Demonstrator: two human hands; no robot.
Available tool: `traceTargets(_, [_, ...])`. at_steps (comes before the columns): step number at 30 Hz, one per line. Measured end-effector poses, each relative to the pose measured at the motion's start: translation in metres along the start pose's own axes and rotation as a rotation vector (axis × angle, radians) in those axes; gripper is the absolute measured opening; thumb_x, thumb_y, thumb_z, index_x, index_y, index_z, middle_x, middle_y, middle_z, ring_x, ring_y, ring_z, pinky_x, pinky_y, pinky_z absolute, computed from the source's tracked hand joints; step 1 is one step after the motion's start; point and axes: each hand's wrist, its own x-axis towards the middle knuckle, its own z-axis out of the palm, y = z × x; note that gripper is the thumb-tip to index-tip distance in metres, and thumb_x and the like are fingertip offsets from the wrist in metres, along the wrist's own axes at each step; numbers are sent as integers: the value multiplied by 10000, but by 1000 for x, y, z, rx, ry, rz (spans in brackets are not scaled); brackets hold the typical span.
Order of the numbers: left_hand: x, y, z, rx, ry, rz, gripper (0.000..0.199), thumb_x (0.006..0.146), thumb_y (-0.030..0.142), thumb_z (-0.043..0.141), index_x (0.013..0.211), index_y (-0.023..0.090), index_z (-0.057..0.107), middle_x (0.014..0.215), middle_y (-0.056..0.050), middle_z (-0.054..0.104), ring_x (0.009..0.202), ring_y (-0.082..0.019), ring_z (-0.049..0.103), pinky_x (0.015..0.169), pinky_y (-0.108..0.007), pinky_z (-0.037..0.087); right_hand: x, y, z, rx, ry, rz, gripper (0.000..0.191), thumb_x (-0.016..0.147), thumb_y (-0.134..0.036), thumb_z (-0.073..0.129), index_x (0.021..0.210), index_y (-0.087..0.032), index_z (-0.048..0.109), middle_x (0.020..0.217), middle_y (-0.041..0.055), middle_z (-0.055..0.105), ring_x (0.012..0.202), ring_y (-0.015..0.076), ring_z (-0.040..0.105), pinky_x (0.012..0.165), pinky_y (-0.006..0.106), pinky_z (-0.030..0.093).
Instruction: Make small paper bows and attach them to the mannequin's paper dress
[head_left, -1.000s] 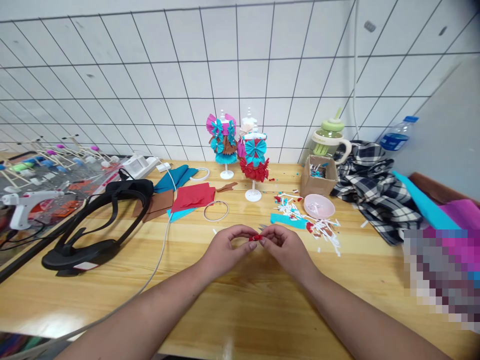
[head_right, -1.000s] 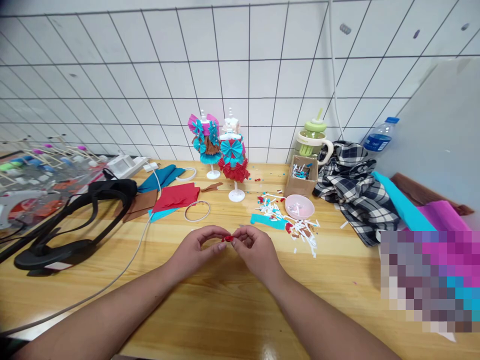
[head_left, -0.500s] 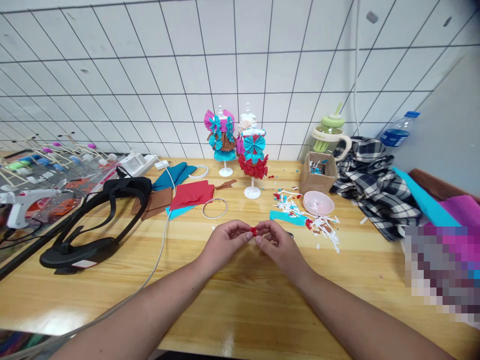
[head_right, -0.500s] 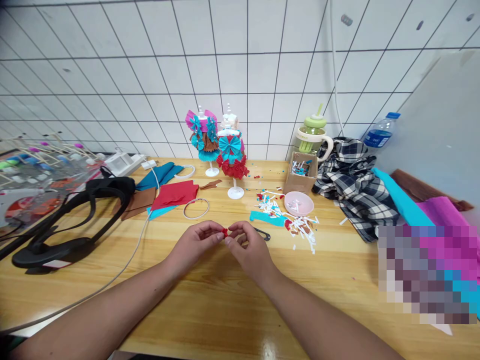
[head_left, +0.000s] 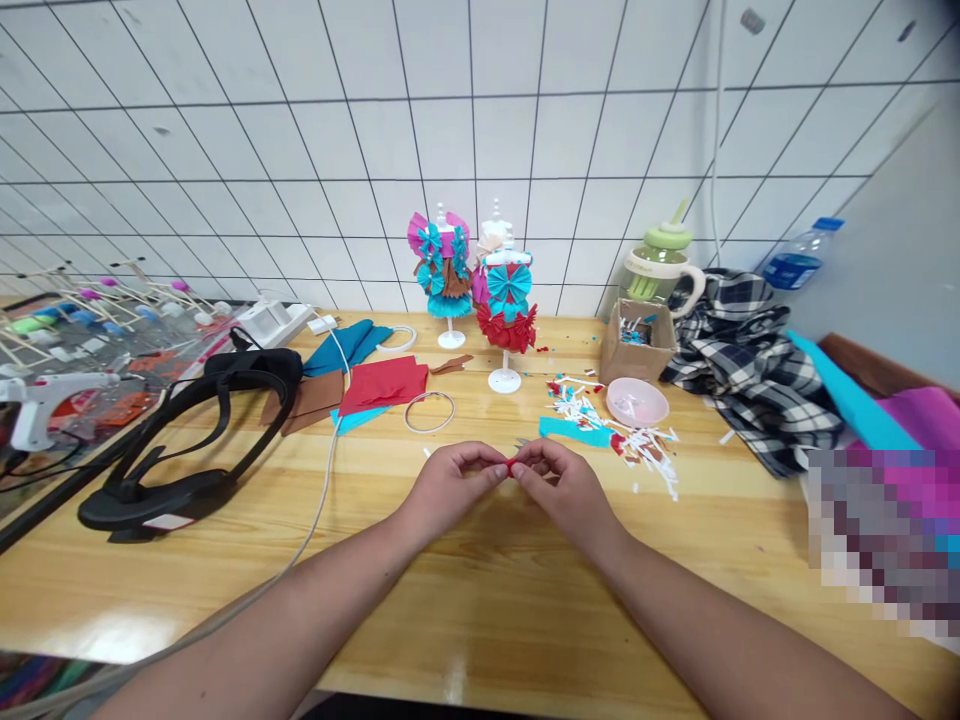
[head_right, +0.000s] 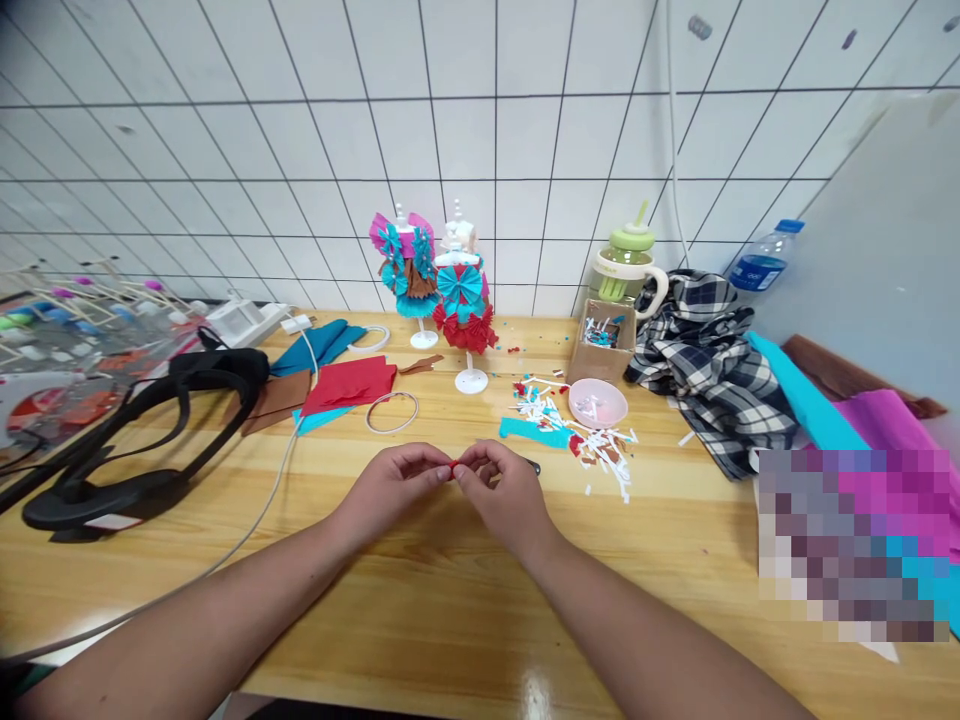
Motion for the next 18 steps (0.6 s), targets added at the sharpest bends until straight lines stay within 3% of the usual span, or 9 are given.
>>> traceTargets(6, [1,0,-1,0,49,6,170,715,313,689,778,155,683,806,-52,710,780,-178,645,767,-294,496,3,2,0,4,-32,37,147,736,-323,614,761,-178,602,644,-14,547,591,119,472,543,239,386])
traceTargets(11, [0,-1,-2,174,16,62,163,745,307,663,831,170,675,826,-51,700,811,-186,637,785,-309,485,1,1,-2,-52,-22,-15,203,741,-320,623,897,-191,604,787,12,608,641,126,508,561,243,418])
traceTargets(13, [-2,0,-2,212,27,96,191,736,295,677,884,179,649,813,-38,684,809,-179,632,788,-305,479,0,1,-2,-90,-30,-30,172,754,-332,617,861,-196,617,752,9,606,636,131,512,560,247,414])
traceTargets(18, [-3,4,-1,-127,57,30,351,690,292,739,961,175,549,820,-17,649,804,-143,626,770,-274,481,2,1,-3,30,38,-2,210,765,-399,619,787,-191,595,733,11,610,649,136,522,579,253,411])
